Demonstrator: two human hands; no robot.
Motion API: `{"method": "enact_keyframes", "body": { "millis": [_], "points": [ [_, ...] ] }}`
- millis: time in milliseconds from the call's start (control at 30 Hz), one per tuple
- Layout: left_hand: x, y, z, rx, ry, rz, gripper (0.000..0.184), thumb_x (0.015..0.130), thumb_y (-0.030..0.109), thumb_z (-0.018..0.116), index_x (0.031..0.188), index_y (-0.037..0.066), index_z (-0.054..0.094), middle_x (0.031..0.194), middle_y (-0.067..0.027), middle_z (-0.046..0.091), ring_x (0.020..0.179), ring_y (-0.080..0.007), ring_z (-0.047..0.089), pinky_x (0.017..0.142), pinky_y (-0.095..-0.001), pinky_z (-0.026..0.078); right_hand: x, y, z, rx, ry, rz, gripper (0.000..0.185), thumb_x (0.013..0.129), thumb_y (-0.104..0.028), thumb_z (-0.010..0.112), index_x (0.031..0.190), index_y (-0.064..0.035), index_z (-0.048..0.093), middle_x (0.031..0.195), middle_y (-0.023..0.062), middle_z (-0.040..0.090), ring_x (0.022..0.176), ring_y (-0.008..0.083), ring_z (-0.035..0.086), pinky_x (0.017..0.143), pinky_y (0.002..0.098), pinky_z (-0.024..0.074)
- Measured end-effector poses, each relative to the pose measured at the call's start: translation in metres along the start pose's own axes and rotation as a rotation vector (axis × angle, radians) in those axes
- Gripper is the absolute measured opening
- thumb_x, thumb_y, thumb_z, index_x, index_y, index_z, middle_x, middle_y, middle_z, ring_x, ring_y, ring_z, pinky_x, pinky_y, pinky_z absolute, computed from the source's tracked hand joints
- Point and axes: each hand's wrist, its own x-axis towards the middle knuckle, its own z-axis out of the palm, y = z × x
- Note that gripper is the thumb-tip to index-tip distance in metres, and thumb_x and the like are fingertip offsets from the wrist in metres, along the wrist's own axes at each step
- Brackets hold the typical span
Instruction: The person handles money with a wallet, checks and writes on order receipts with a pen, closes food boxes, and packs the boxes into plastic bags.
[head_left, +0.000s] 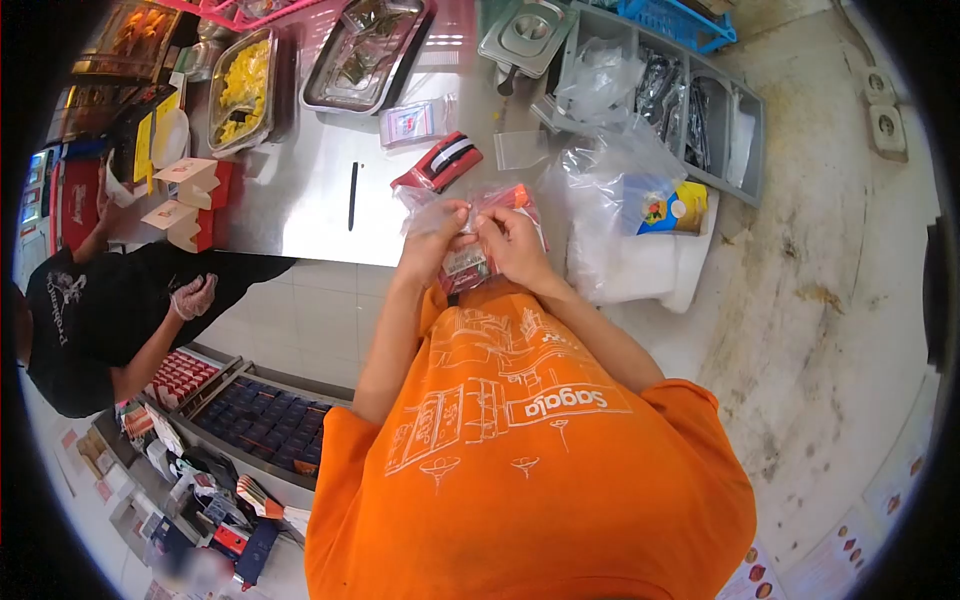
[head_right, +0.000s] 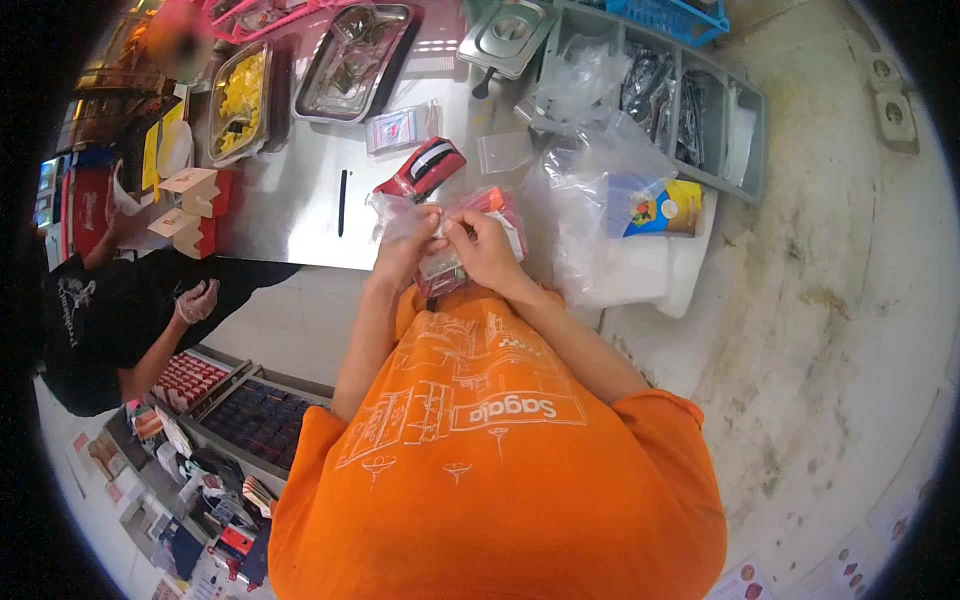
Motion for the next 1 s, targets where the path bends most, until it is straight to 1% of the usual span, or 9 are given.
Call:
{"method": "enact_keyframes", "body": {
  "millis": [167, 400, 700, 800, 867, 900, 933, 967, 1000],
  "points": [
    [-0.003, -0.007, 0.000, 0.033, 0.037, -0.021, 0.035, 0.094, 0.023, 0.070, 0.118, 0.001, 0.060, 0.105, -0.0085, 0.065, 0.083, -0.0157, 0.068, 0.071, -0.0241, 0.057, 0.007, 0.003, -0.003, 0.037, -0.081, 0.072, 0.022, 0.094, -0.016, 0.057, 0.091, 0.0034, 0.066, 0.070, 0.0069, 0.063, 0.063, 0.0108, 0.056, 0.060, 0.0302, 0.0452],
    [-0.005, -0.009, 0.004, 0.025, 0.086, 0.006, 0.035, 0.094, 0.025, 0.070, 0.117, 0.001, 0.062, 0.103, -0.0087, 0.067, 0.079, -0.0166, 0.070, 0.068, -0.0240, 0.055, 0.010, 0.000, -0.005, 0.012, -0.118, 0.112, 0.022, 0.093, -0.016, 0.057, 0.088, 0.0039, 0.065, 0.071, 0.0065, 0.064, 0.064, 0.0109, 0.057, 0.061, 0.0302, 0.0461],
    [-0.007, -0.010, 0.004, -0.001, -0.006, 0.094, 0.022, 0.097, 0.020, 0.066, 0.106, 0.001, 0.063, 0.103, -0.0082, 0.065, 0.090, -0.0172, 0.067, 0.078, -0.0274, 0.060, 0.012, -0.004, -0.002, -0.048, -0.087, 0.103, 0.022, 0.095, -0.017, 0.060, 0.091, 0.0028, 0.068, 0.074, 0.0091, 0.067, 0.067, 0.0125, 0.061, 0.063, 0.0302, 0.0485],
    [-0.008, -0.009, -0.002, 0.081, -0.127, 0.192, 0.019, 0.095, 0.020, 0.067, 0.102, 0.003, 0.062, 0.104, -0.0073, 0.064, 0.094, -0.0180, 0.066, 0.079, -0.0295, 0.057, 0.015, 0.006, -0.004, -0.099, -0.042, 0.041, 0.021, 0.094, -0.018, 0.063, 0.092, 0.0021, 0.069, 0.077, 0.0104, 0.069, 0.069, 0.0134, 0.063, 0.064, 0.0296, 0.0496],
    [-0.002, -0.010, -0.004, 0.487, -0.120, 0.444, 0.017, 0.091, 0.016, 0.068, 0.099, 0.002, 0.063, 0.096, -0.0090, 0.063, 0.090, -0.0204, 0.065, 0.077, -0.0336, 0.055, 0.016, 0.026, -0.003, -0.140, -0.010, -0.094, 0.018, 0.092, -0.016, 0.066, 0.092, 0.0018, 0.069, 0.079, 0.0103, 0.070, 0.071, 0.0139, 0.065, 0.066, 0.0293, 0.0510],
    [0.000, -0.010, -0.009, 0.699, -0.083, 0.566, 0.016, 0.090, 0.015, 0.069, 0.097, 0.001, 0.063, 0.091, -0.0099, 0.063, 0.087, -0.0216, 0.064, 0.076, -0.0356, 0.054, 0.016, 0.026, -0.004, -0.059, -0.008, -0.047, 0.016, 0.091, -0.014, 0.068, 0.093, 0.0016, 0.069, 0.082, 0.0098, 0.071, 0.073, 0.0145, 0.066, 0.068, 0.0295, 0.0519],
    [0.008, -0.023, -0.012, 0.639, -0.091, 0.670, 0.019, 0.084, 0.015, 0.071, 0.094, 0.002, 0.062, 0.091, -0.0120, 0.062, 0.086, -0.0254, 0.063, 0.077, -0.0385, 0.050, 0.015, 0.023, -0.004, 0.023, -0.029, -0.003, 0.014, 0.090, -0.013, 0.069, 0.093, 0.0015, 0.069, 0.084, 0.0094, 0.071, 0.076, 0.0151, 0.067, 0.070, 0.0297, 0.0528],
    [0.016, -0.030, -0.020, 0.935, -0.098, 0.754, 0.017, 0.085, 0.015, 0.071, 0.093, 0.003, 0.062, 0.091, -0.0114, 0.062, 0.085, -0.0254, 0.062, 0.077, -0.0379, 0.050, 0.014, 0.022, -0.003, -0.005, -0.021, 0.003, 0.013, 0.089, -0.011, 0.069, 0.094, 0.0017, 0.069, 0.083, 0.0087, 0.071, 0.079, 0.0153, 0.067, 0.072, 0.0300, 0.0532],
    [0.011, -0.031, -0.016, 0.770, -0.081, 0.723, 0.018, 0.084, 0.015, 0.071, 0.093, 0.003, 0.061, 0.093, -0.0114, 0.063, 0.086, -0.0246, 0.061, 0.078, -0.0387, 0.050, 0.012, 0.021, -0.005, -0.033, -0.023, 0.006, 0.012, 0.089, -0.008, 0.069, 0.095, 0.0019, 0.069, 0.083, 0.0079, 0.071, 0.081, 0.0155, 0.068, 0.073, 0.0302, 0.0537]
  ]
}}
